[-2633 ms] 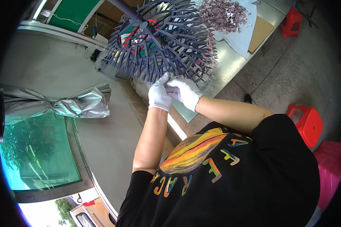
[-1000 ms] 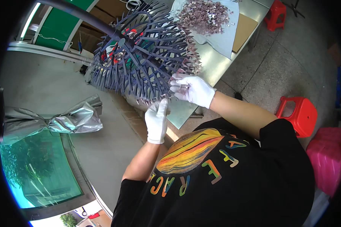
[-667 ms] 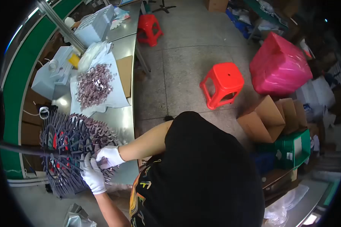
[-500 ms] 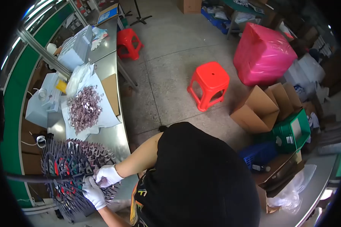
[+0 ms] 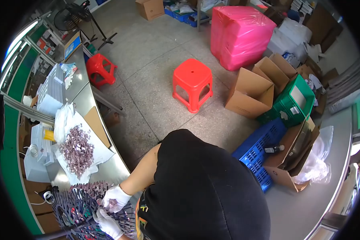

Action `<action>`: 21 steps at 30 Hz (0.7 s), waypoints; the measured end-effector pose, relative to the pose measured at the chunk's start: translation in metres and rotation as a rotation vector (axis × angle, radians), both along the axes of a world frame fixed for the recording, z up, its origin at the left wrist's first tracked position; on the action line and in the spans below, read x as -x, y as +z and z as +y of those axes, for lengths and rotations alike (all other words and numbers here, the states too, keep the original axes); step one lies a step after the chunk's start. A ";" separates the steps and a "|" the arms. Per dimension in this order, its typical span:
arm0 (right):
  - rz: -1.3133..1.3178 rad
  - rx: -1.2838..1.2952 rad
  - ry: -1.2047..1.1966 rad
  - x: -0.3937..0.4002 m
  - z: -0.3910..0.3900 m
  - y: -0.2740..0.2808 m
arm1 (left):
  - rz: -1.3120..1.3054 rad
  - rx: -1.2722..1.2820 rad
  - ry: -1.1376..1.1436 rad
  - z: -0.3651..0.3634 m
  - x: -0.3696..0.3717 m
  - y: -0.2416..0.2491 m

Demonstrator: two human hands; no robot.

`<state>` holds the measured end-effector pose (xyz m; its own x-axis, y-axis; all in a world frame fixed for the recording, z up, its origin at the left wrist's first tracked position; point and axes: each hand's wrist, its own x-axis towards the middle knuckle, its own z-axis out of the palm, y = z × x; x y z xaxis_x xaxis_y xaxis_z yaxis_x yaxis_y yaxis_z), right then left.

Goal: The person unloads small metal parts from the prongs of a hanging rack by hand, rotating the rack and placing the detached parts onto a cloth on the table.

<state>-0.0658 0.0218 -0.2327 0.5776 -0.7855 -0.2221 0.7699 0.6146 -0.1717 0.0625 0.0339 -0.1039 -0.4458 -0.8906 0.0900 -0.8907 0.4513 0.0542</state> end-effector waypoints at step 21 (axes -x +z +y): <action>0.638 0.641 -0.518 -0.027 -0.004 -0.009 | 0.092 0.012 -0.153 -0.050 -0.038 -0.052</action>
